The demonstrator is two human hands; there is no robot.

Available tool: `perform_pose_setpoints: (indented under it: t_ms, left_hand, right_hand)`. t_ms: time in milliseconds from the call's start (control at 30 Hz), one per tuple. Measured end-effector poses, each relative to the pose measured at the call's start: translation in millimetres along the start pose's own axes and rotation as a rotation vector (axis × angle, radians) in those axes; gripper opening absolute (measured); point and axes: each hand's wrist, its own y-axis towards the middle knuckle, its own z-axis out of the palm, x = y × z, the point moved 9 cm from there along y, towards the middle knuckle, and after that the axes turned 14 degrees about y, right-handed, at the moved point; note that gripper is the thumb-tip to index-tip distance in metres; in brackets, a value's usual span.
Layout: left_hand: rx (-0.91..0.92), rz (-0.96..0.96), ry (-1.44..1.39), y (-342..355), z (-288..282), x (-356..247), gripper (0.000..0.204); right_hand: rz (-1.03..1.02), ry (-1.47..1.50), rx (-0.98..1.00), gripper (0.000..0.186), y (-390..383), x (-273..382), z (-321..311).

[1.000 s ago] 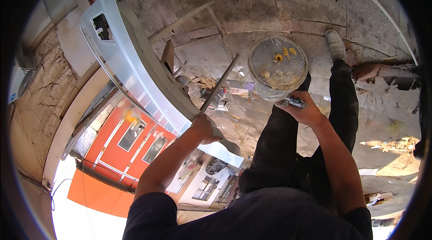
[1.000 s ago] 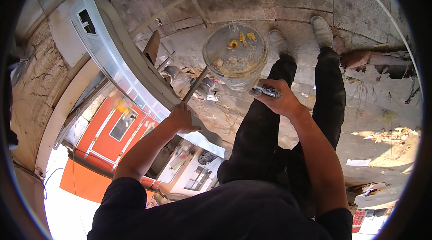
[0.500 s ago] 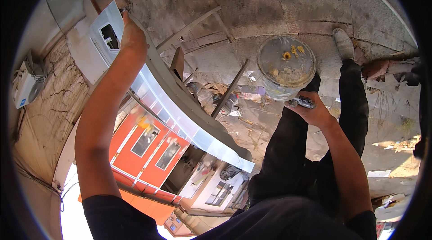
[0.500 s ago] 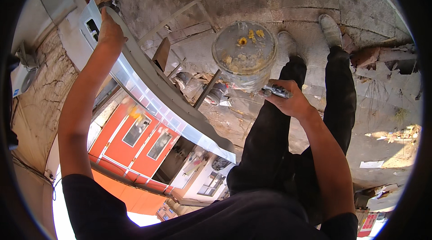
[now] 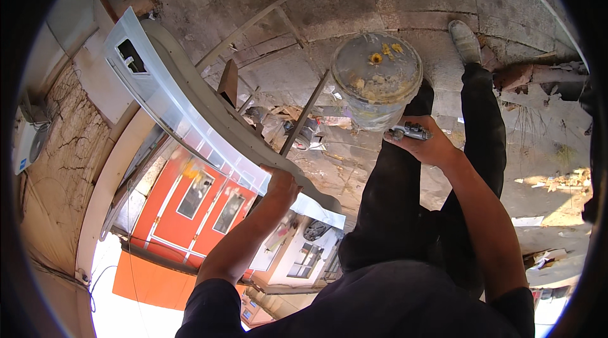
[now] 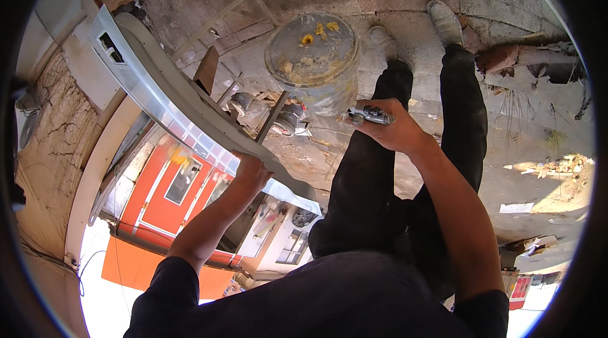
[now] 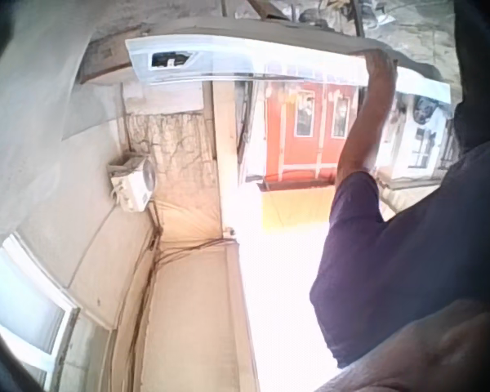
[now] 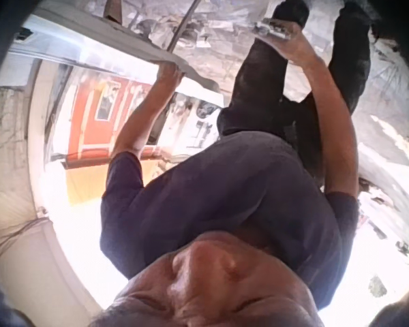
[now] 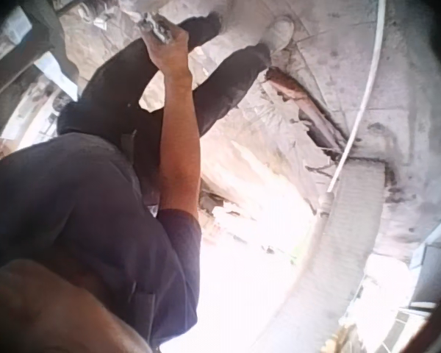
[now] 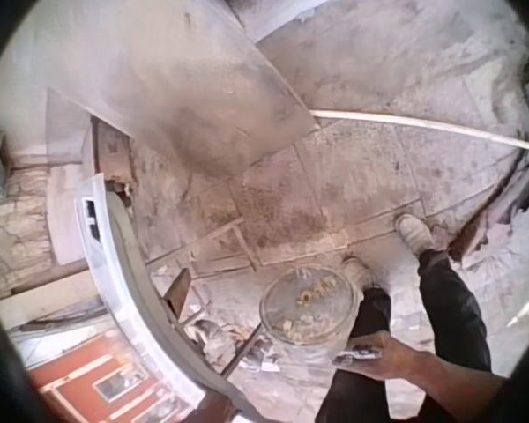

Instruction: The person uses a spray gun to apply paint to a white car door resting on a metal stand. They move around the door to cover different sections, including the edges and interior frame, then walk away from the door.

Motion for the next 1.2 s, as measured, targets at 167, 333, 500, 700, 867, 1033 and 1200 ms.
perform_pose_setpoints:
  t_ms: [167, 333, 500, 700, 867, 1033, 1200]
  left_hand:
    - [-0.030, 0.325, -0.192, -24, -51, -142, 0.064]
    - [-0.486, 0.377, -0.592, -47, -57, -185, 0.046]
    - [-0.864, 0.099, -0.726, -61, 12, -40, 0.063]
    - [-1.148, -0.764, -0.831, -79, 71, 51, 0.092]
    - [-1.163, -0.914, -1.409, -51, 64, -78, 0.096]
    - [-1.077, -0.823, -1.635, -42, 54, -208, 0.095]
    - [-0.426, -1.142, -2.431, 21, 131, -337, 0.100]
  right_hand:
    - [0.156, -0.084, 0.285, 0.050, 4, -45, 44]
    - [0.313, -0.293, 0.546, 0.048, -8, -75, 93]
    - [0.204, -0.403, 0.594, 0.046, -26, -68, 108]
    - [0.101, -0.274, 0.376, 0.045, -36, -17, 128]
    - [0.172, -0.609, 0.145, 0.053, -57, -4, 140]
    - [0.055, -0.612, 0.202, 0.033, -82, -61, 128]
    - [0.121, -0.772, 0.328, 0.033, -118, -82, 166]
